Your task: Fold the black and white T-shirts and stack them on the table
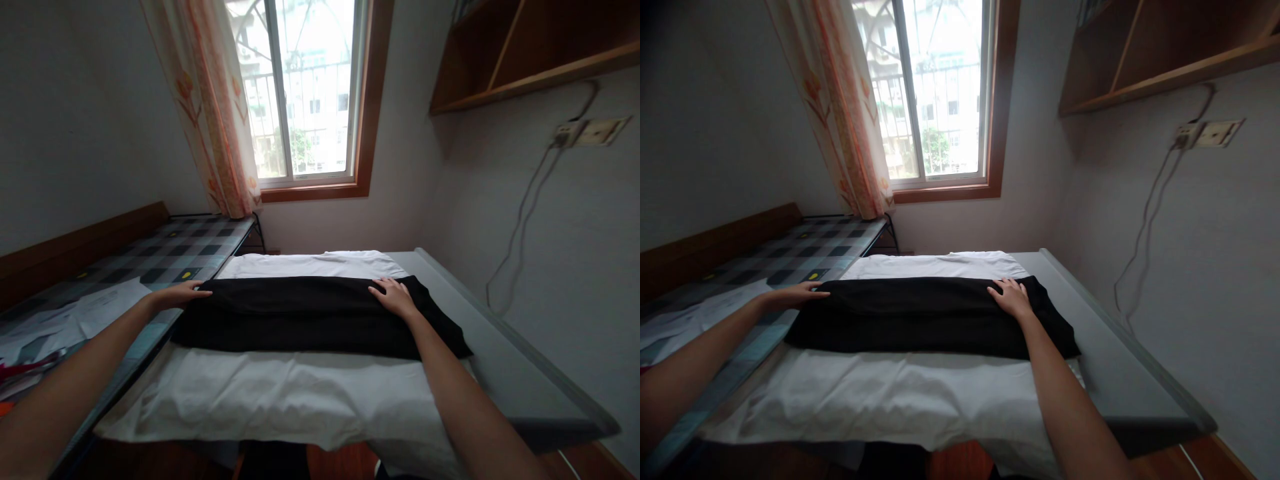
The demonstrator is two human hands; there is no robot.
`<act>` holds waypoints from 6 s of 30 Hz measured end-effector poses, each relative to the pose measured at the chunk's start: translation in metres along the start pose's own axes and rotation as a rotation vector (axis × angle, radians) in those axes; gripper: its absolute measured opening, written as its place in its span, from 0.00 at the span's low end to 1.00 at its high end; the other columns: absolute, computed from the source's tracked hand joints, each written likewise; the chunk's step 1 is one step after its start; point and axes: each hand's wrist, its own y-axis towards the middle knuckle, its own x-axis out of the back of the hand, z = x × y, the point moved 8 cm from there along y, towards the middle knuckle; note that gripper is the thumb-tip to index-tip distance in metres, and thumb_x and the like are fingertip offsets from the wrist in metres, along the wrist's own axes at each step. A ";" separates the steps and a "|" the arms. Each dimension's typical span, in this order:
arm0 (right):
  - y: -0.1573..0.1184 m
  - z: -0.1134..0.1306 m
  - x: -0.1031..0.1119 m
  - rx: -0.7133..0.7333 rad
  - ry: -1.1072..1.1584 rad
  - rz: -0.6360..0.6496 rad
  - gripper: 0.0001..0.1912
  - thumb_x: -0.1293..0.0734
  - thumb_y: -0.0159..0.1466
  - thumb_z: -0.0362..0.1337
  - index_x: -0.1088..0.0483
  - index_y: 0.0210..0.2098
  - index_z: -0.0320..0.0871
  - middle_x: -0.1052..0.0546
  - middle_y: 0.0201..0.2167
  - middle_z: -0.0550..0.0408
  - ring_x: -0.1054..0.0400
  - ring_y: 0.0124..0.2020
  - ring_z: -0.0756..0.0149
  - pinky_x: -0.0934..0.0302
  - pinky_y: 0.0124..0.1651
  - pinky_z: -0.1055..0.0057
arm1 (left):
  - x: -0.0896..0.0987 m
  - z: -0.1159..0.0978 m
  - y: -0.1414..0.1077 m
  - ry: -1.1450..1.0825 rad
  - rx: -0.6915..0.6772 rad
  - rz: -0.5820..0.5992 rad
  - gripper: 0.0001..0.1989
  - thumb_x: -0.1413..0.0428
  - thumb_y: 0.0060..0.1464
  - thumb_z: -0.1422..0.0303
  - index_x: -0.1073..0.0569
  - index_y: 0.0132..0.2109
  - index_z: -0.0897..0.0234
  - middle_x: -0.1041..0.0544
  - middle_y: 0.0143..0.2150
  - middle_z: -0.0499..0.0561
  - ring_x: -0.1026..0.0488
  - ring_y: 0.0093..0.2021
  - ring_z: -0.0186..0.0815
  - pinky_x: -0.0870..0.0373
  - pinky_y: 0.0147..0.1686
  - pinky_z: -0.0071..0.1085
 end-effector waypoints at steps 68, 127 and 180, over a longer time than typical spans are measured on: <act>-0.002 -0.001 0.002 -0.008 0.044 0.015 0.26 0.43 0.66 0.49 0.35 0.59 0.46 0.38 0.64 0.50 0.52 0.67 0.55 0.59 0.66 0.52 | -0.256 -0.174 -0.087 0.483 -0.976 0.205 0.42 0.44 0.47 0.64 0.48 0.68 0.54 0.55 0.72 0.49 0.67 0.71 0.48 0.70 0.66 0.51; -0.009 -0.026 0.105 -0.365 0.215 -0.690 0.23 0.47 0.66 0.46 0.37 0.54 0.41 0.27 0.47 0.41 0.33 0.45 0.51 0.42 0.43 0.62 | -0.086 -0.144 0.006 0.093 -0.798 -0.498 0.21 0.52 0.53 0.75 0.30 0.54 0.60 0.33 0.55 0.53 0.32 0.56 0.42 0.36 0.59 0.38; 0.020 0.092 -0.028 0.105 -0.155 -0.009 0.29 0.51 0.69 0.53 0.43 0.65 0.50 0.43 0.66 0.51 0.53 0.67 0.54 0.59 0.64 0.55 | -0.191 -0.169 -0.023 0.286 -0.682 0.066 0.20 0.49 0.56 0.61 0.28 0.55 0.59 0.26 0.32 0.47 0.28 0.32 0.33 0.35 0.30 0.26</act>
